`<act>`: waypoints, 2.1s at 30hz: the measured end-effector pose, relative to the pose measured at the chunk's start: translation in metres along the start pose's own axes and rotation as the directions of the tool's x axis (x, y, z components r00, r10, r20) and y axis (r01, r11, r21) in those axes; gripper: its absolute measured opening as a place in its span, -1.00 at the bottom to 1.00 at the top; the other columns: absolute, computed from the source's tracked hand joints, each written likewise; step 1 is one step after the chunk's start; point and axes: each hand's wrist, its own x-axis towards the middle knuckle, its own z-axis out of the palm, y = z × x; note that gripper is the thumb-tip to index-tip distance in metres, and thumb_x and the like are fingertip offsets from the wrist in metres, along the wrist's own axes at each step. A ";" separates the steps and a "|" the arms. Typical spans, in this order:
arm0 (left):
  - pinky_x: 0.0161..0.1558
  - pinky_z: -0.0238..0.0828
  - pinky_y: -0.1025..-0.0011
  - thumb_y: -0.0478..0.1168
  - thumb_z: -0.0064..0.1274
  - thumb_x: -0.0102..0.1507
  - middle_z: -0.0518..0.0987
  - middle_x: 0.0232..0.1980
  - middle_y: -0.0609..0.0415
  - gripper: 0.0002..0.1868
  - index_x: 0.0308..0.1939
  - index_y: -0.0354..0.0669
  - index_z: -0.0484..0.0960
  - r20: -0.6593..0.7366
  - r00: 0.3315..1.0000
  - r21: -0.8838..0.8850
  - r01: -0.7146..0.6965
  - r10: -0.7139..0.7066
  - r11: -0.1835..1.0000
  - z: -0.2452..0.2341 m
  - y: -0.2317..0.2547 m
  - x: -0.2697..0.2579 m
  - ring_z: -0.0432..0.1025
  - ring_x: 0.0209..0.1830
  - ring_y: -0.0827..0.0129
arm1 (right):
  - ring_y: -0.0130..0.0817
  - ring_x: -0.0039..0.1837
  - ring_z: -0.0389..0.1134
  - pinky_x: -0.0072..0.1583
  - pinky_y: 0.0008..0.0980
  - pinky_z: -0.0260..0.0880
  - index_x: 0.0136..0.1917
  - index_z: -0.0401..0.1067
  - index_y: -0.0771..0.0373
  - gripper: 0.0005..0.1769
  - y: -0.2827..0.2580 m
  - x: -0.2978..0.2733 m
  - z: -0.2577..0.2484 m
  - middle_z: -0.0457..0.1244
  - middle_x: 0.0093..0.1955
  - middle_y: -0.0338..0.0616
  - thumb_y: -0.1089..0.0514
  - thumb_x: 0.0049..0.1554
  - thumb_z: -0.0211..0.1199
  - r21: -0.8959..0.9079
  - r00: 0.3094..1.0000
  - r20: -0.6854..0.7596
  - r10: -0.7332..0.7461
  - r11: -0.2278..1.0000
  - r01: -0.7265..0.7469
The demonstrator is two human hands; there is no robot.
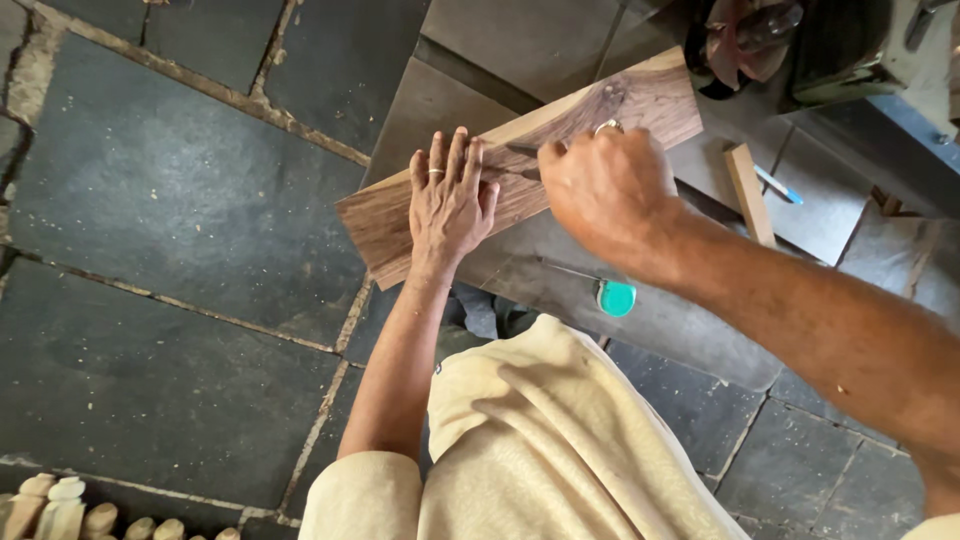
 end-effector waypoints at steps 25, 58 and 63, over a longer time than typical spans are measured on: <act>0.46 -0.22 -0.24 0.59 0.24 -0.14 0.09 0.60 -0.22 0.41 0.50 -0.30 0.17 0.258 0.965 0.114 -0.082 0.050 0.990 -0.022 0.010 0.010 -0.06 0.59 -0.18 | -0.05 -0.10 0.48 -0.10 -0.08 0.50 -0.11 0.51 0.17 -0.83 0.030 -0.048 0.030 0.39 -0.17 0.03 0.07 0.04 0.32 0.189 0.948 0.236 0.215 0.947 -0.262; -0.16 0.28 0.22 0.00 0.11 0.34 0.59 -0.24 0.15 -0.79 -0.22 -0.01 0.63 -0.232 0.973 -0.035 -0.013 0.005 0.999 0.050 0.045 0.000 0.47 -0.25 0.28 | -0.24 -0.17 0.44 -0.12 -0.27 0.43 0.11 0.57 0.16 -0.75 0.026 -0.061 0.023 0.43 -0.07 -0.11 0.05 0.22 0.46 0.613 0.919 -0.145 0.366 0.762 -0.207; -0.17 0.30 0.22 -0.04 0.15 0.33 0.57 -0.29 0.16 -0.82 -0.22 -0.03 0.63 -0.263 0.965 -0.075 -0.023 0.003 0.997 0.044 0.046 -0.003 0.48 -0.25 0.24 | -0.18 -0.14 0.45 -0.09 -0.24 0.45 0.14 0.55 0.18 -0.69 0.017 -0.062 0.022 0.43 -0.02 -0.08 0.04 0.18 0.47 0.593 0.928 -0.105 0.357 0.772 -0.229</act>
